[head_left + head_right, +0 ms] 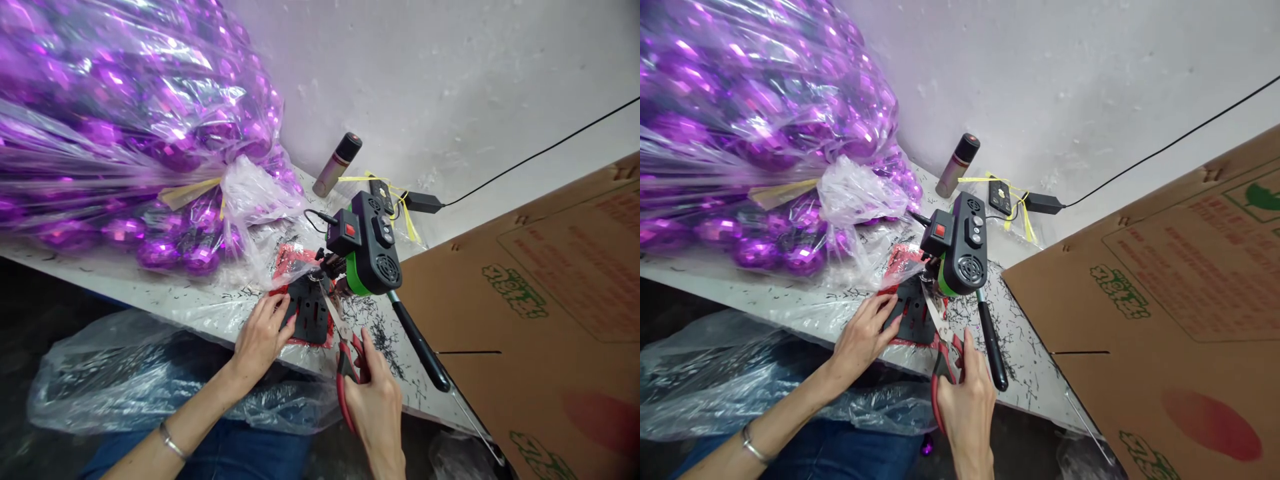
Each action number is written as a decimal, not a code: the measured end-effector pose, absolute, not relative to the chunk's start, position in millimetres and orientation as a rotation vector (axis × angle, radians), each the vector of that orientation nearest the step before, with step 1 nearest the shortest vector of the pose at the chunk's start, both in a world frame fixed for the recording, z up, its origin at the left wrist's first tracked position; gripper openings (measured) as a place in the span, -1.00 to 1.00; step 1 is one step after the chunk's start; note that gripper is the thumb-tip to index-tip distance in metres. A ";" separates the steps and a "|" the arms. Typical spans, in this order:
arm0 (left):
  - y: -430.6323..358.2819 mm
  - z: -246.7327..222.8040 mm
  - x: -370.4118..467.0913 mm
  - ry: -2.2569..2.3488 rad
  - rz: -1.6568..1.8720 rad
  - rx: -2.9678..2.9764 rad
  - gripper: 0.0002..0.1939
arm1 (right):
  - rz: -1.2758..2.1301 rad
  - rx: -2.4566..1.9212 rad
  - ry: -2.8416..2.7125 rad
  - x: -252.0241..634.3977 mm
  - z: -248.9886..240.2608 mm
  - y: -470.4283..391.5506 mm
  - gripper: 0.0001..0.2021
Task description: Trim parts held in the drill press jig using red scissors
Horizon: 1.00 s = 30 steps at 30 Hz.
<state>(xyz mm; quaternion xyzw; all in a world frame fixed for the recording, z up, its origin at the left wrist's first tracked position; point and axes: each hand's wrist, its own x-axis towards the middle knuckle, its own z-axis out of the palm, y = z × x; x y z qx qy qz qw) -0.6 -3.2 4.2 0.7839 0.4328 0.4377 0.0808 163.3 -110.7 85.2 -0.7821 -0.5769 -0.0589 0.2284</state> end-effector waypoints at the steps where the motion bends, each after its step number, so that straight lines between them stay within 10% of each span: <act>1: -3.3 4.1 -0.6 1.293 1.308 2.340 -0.69 | -0.154 -2.151 -1.577 162.7 84.7 -109.2 -0.31; 30: -3.0 2.6 0.8 1.295 1.334 2.319 -0.69 | 0.484 -2.250 -1.212 187.1 105.3 -139.5 -0.41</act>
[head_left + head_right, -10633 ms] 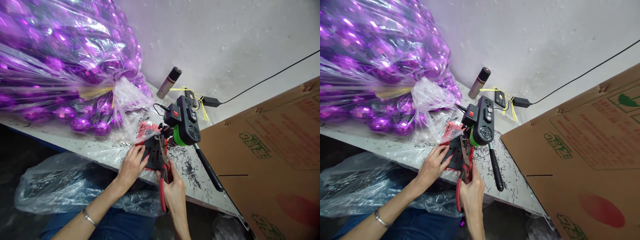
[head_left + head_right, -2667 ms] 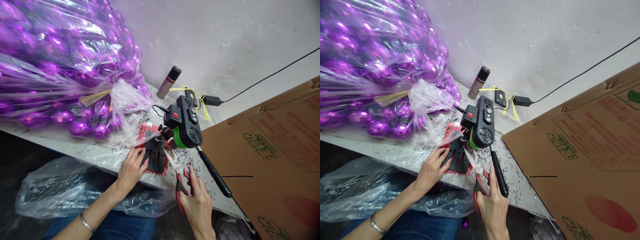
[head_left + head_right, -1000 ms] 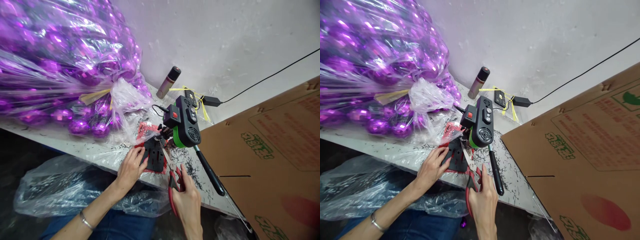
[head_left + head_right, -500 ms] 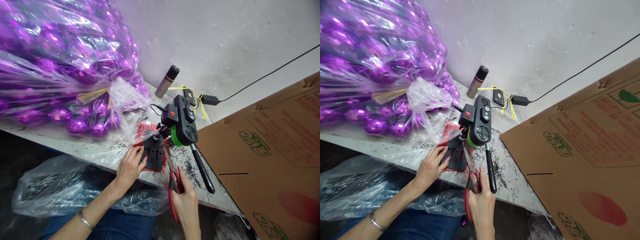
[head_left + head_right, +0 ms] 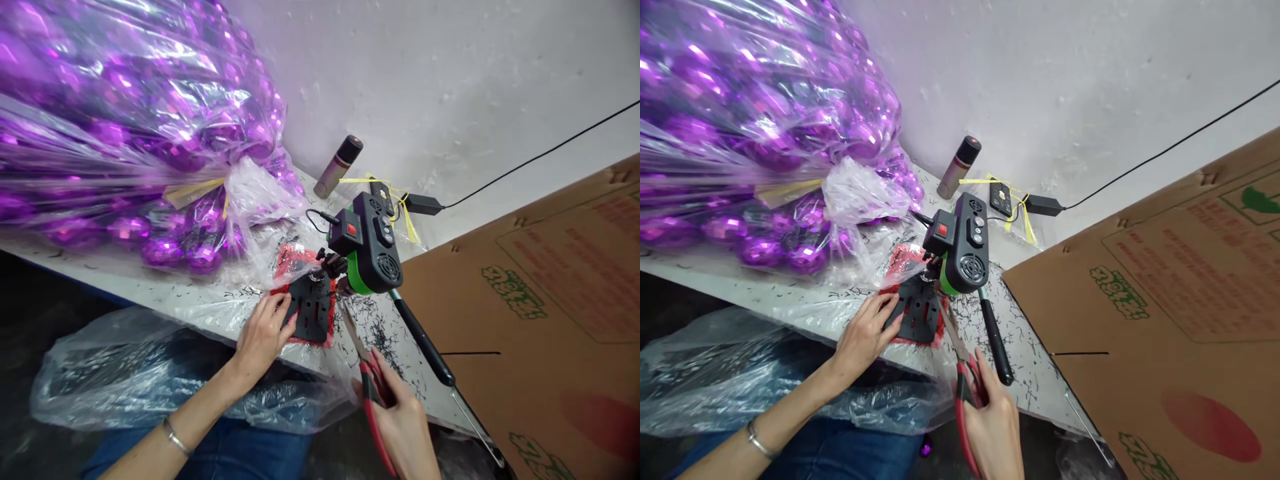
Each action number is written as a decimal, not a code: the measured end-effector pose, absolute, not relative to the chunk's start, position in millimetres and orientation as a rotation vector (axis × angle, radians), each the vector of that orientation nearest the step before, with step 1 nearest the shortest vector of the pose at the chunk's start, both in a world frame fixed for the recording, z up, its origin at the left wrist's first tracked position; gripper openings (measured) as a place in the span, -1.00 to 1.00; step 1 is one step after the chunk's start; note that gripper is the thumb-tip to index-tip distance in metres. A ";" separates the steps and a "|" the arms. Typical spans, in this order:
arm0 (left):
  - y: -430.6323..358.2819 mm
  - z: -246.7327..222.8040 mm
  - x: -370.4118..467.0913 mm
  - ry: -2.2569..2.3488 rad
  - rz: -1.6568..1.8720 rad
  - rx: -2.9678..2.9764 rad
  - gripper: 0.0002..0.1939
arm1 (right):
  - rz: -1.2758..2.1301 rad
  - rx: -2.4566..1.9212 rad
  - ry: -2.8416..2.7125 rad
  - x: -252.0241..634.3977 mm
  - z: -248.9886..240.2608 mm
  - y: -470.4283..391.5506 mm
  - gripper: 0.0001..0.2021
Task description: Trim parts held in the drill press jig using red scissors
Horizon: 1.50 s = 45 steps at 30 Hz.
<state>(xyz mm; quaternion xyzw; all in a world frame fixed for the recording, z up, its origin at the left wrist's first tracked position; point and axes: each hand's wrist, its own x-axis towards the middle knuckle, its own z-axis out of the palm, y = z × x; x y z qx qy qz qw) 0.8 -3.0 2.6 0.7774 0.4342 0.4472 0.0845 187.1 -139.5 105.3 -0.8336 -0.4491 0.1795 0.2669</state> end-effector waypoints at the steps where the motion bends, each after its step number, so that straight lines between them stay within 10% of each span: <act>1: -3.1 2.7 0.6 1.293 1.334 2.315 -0.69 | 0.506 -2.226 -1.191 186.8 106.9 -138.0 -0.39; 45: -2.4 3.8 -1.0 1.292 1.319 2.347 -0.70 | 0.101 -2.256 -1.366 158.0 83.9 -118.0 -0.38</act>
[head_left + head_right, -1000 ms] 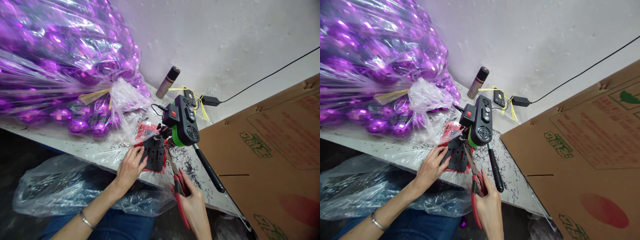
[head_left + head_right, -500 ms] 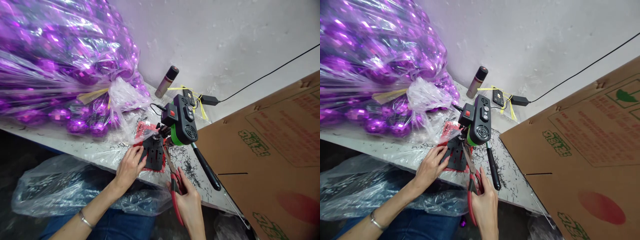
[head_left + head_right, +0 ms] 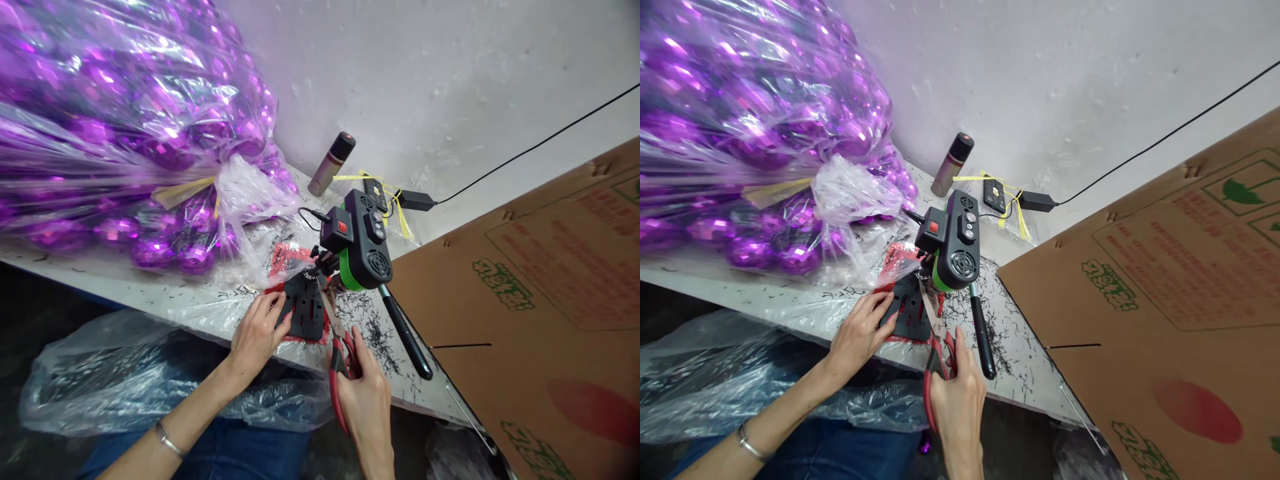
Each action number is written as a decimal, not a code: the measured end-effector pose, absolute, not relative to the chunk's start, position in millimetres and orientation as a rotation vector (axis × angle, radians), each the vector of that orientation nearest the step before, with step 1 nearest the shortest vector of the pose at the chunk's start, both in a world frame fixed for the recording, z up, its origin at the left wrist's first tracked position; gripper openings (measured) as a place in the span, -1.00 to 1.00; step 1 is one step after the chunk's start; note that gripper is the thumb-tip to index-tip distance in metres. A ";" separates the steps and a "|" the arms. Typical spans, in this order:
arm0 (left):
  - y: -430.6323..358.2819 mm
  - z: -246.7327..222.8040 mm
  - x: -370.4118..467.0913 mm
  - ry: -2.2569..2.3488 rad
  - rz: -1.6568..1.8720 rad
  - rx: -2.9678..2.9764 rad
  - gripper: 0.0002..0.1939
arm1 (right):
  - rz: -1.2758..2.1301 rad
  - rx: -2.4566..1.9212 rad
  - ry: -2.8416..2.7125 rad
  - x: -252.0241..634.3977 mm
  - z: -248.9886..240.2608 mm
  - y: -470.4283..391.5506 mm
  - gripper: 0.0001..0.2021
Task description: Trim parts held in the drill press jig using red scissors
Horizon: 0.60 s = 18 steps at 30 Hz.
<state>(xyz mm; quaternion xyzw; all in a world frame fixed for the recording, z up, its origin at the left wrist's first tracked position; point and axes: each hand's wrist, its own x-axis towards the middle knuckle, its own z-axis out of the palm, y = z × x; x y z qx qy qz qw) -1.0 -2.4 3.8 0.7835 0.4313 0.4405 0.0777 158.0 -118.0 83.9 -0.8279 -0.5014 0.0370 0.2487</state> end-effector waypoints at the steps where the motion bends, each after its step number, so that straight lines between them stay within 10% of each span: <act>1: -2.5 4.1 -1.0 1.293 1.320 2.350 -0.70 | 0.085 -2.255 -1.384 158.5 83.0 -118.0 -0.39; 18: -3.1 2.0 0.9 1.308 1.328 2.350 -0.69 | 0.084 -2.233 -1.366 160.6 82.0 -122.7 -0.39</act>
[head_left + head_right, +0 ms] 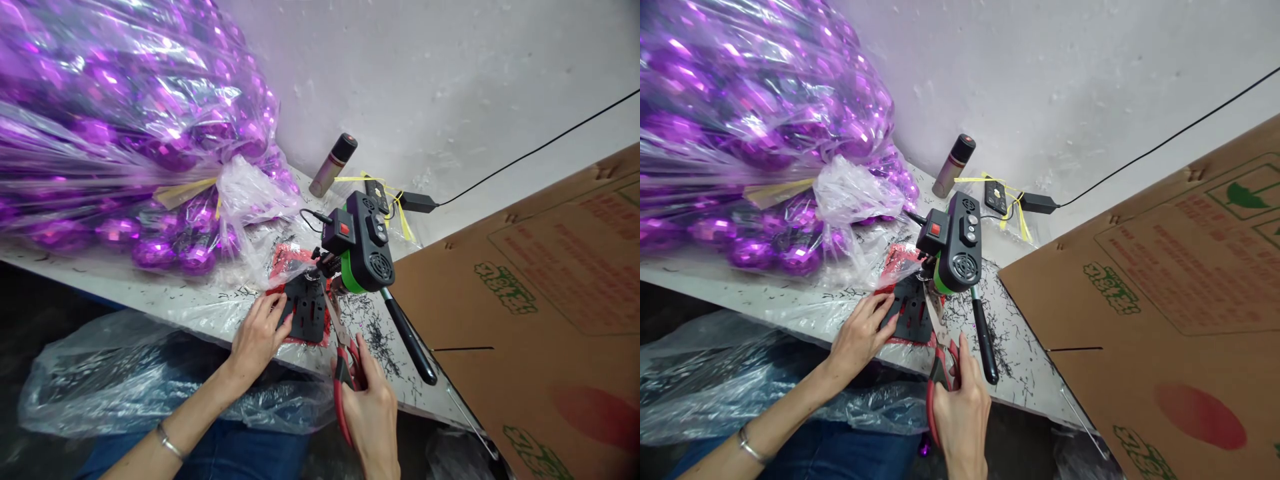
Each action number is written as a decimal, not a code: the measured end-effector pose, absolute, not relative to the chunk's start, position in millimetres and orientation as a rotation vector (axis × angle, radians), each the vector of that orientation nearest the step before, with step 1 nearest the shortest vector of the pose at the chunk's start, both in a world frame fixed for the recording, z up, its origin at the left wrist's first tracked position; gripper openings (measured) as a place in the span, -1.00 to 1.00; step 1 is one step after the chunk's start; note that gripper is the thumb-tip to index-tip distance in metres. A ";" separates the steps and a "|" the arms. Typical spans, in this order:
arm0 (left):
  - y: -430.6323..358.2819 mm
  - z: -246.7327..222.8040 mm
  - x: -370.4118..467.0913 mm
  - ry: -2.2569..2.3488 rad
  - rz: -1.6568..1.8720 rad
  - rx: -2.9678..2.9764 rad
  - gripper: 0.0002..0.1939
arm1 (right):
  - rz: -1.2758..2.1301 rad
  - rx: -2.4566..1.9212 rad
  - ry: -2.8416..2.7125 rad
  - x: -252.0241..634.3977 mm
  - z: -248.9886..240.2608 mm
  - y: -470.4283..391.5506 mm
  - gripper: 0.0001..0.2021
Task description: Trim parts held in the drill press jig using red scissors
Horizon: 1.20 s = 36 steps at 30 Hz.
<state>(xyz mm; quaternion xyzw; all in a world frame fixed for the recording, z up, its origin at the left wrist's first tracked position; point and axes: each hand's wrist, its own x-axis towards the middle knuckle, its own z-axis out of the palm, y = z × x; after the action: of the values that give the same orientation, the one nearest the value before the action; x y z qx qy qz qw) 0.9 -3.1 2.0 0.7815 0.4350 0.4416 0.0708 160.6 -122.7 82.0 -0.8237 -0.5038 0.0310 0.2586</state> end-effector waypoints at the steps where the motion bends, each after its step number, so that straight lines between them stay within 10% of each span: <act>1: -3.1 2.1 0.9 1.308 1.332 2.350 -0.69 | 0.094 -2.231 -1.364 161.3 81.1 -124.0 -0.40; 36: -2.6 3.1 -0.4 1.290 1.343 2.327 -0.69 | -0.301 -2.127 -1.557 159.0 72.2 -122.3 -0.31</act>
<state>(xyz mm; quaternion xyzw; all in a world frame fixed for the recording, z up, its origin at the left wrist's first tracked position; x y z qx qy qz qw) -0.4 -2.6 3.1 0.7783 0.4315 0.4490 0.0804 159.0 -122.3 72.2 -0.7779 -0.5694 -0.1102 0.2417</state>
